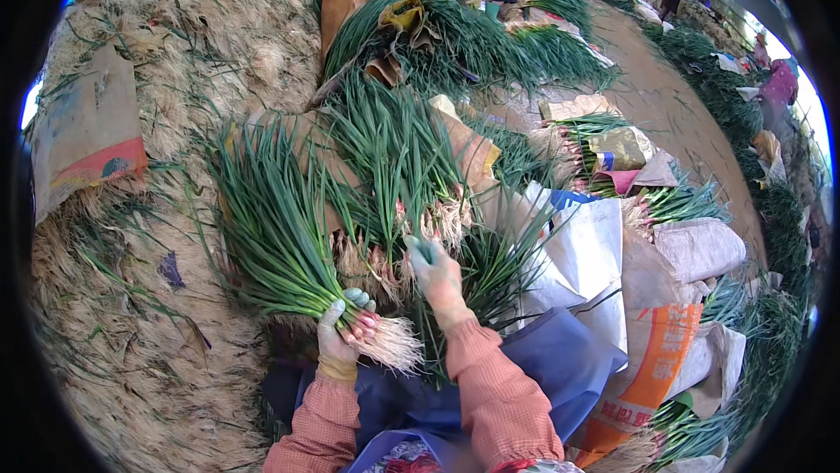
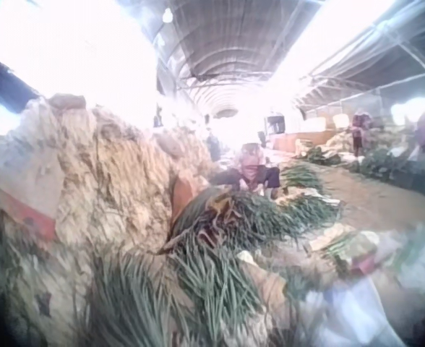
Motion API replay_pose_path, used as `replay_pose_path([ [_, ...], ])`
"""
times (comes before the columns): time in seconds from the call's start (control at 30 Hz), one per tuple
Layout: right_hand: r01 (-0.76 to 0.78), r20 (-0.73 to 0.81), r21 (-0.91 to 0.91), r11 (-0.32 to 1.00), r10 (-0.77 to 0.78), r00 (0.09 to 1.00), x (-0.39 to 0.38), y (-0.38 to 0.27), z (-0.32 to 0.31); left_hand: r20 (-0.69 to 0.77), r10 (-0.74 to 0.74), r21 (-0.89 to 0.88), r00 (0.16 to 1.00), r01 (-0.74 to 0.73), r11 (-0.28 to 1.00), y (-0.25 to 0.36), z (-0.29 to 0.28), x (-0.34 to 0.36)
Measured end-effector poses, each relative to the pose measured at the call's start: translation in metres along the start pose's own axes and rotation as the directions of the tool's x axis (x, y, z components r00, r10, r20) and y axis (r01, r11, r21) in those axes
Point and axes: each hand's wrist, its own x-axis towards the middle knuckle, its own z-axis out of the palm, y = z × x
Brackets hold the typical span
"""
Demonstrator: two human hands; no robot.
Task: The person gathers green onions into bundles and ties them with rubber bands. They repeatedly pick up bunches, align the roots, and secure them before placing the finished bundles aside.
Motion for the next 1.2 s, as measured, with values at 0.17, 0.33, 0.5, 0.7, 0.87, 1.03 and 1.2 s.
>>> replay_pose_path([
  [0.17,-0.016,0.255,-0.674,0.739,0.252,0.934,0.052,-0.018,0.021,0.053,-0.077,0.013,0.996,0.076,0.997,0.001,0.015,-0.002],
  [0.33,-0.137,0.039,0.390,0.910,0.133,0.990,0.004,-0.004,0.009,0.004,-0.016,0.061,1.000,0.015,0.998,0.008,0.006,-0.003],
  [0.5,-0.331,0.145,-0.093,0.939,0.342,0.928,-0.045,0.111,-0.051,0.125,-0.113,-0.042,0.986,0.119,0.992,-0.006,0.023,0.004],
  [0.7,-0.203,0.272,-0.216,0.955,0.258,0.927,-0.027,-0.021,-0.045,0.125,-0.036,0.028,0.991,0.032,0.999,0.018,0.020,-0.005],
  [0.87,-0.069,0.330,0.051,0.996,0.048,0.943,0.048,0.050,-0.020,0.123,-0.155,0.108,0.980,0.142,0.984,0.004,0.053,-0.004],
  [1.03,0.350,0.289,-0.696,0.626,-0.203,0.936,-0.020,-0.038,-0.033,-0.023,-0.151,0.245,0.988,0.152,0.957,0.015,0.052,-0.003],
  [1.2,0.605,0.706,-0.516,0.607,-0.099,0.701,-0.043,-0.037,-0.045,0.019,-0.280,0.265,0.960,0.266,0.927,0.001,0.056,0.011],
])
